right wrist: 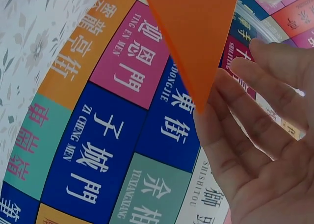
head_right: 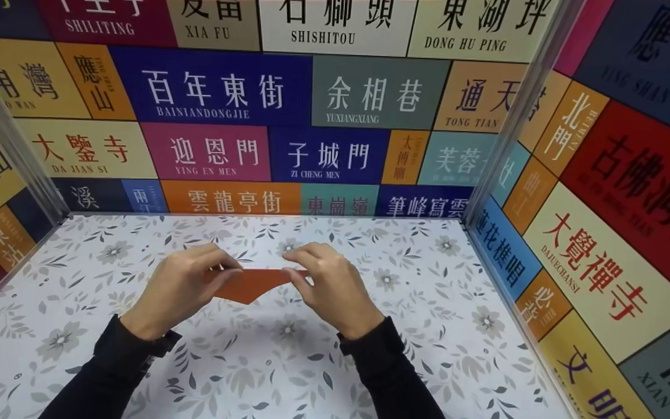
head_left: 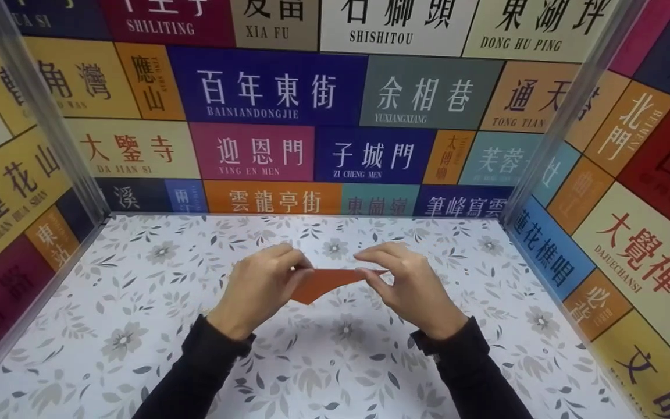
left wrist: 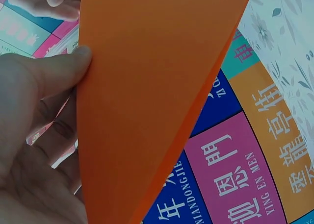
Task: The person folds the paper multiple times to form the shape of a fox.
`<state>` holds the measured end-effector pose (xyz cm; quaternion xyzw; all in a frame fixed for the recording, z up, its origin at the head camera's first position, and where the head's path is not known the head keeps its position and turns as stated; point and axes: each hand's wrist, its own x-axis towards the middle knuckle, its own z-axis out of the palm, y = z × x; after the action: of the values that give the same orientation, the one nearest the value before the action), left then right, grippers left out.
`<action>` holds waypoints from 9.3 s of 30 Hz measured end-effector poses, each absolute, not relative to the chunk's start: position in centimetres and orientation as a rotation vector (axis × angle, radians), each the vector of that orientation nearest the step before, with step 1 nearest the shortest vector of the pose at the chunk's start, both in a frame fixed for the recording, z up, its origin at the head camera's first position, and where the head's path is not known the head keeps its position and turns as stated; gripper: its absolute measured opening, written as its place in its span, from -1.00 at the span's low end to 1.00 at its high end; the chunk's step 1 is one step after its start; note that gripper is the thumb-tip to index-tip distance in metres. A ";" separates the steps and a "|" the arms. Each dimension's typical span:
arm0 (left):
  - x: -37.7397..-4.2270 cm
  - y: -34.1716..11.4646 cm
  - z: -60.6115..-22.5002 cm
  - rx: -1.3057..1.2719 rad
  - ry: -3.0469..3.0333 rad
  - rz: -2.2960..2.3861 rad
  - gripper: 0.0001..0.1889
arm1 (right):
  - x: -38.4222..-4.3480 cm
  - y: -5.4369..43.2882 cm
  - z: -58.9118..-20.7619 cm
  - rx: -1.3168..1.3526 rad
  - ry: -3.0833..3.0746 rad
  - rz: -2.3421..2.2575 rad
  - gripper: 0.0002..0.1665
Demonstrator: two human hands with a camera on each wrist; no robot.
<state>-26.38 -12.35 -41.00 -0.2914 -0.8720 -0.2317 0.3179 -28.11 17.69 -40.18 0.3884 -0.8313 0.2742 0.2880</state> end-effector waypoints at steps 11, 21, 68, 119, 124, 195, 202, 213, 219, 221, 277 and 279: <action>-26.2 -10.6 -42.3 -0.838 -2.284 -0.591 -0.89 | -27.4 15.8 -41.2 1.130 -2.326 0.645 -0.71; -26.0 -9.8 -42.5 -0.870 -2.264 -0.586 -0.89 | -27.3 15.4 -41.6 1.143 -2.369 0.622 -0.90; -26.3 -11.3 -41.8 -0.904 -2.209 -0.603 -0.93 | -27.5 17.2 -40.4 1.137 -2.352 0.688 -0.89; -27.3 -16.0 -39.7 -0.729 -2.226 -0.626 -0.95 | -28.6 20.8 -39.3 0.988 -2.377 0.665 -0.92; -27.2 -15.7 -39.8 -0.742 -2.207 -0.623 -0.95 | -28.7 20.5 -39.4 0.993 -2.393 0.671 -0.92; -31.2 -14.8 -48.2 -0.522 -3.046 -0.806 -0.90 | -33.7 18.8 -48.6 0.835 -3.005 0.958 -0.85; -31.5 -15.2 -48.9 -0.516 -3.077 -0.768 -0.86 | -33.8 18.8 -49.3 0.849 -2.988 0.934 -0.82; -31.6 -15.7 -49.4 -0.486 -3.081 -0.707 -0.82 | -33.9 18.7 -49.7 0.797 -3.039 0.830 -0.88; -31.8 -15.8 -49.5 -0.455 -3.103 -0.704 -0.80 | -34.0 18.6 -49.7 0.768 -3.053 0.820 -0.88; -31.8 -15.8 -49.5 -0.447 -3.106 -0.707 -0.79 | -34.0 18.6 -49.7 0.756 -3.053 0.810 -0.89; -29.7 -11.3 -51.1 -1.026 -2.824 -0.651 -0.76 | -29.9 16.0 -47.9 1.177 -2.844 0.691 -0.82; -29.8 -11.3 -51.1 -1.020 -2.828 -0.657 -0.77 | -29.4 15.5 -48.1 1.216 -2.831 0.674 -0.81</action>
<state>-29.83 -11.34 -51.13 -0.3312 -0.9186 -0.2132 0.0320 -29.39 15.53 -48.06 0.3855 -0.8976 0.2139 -0.0061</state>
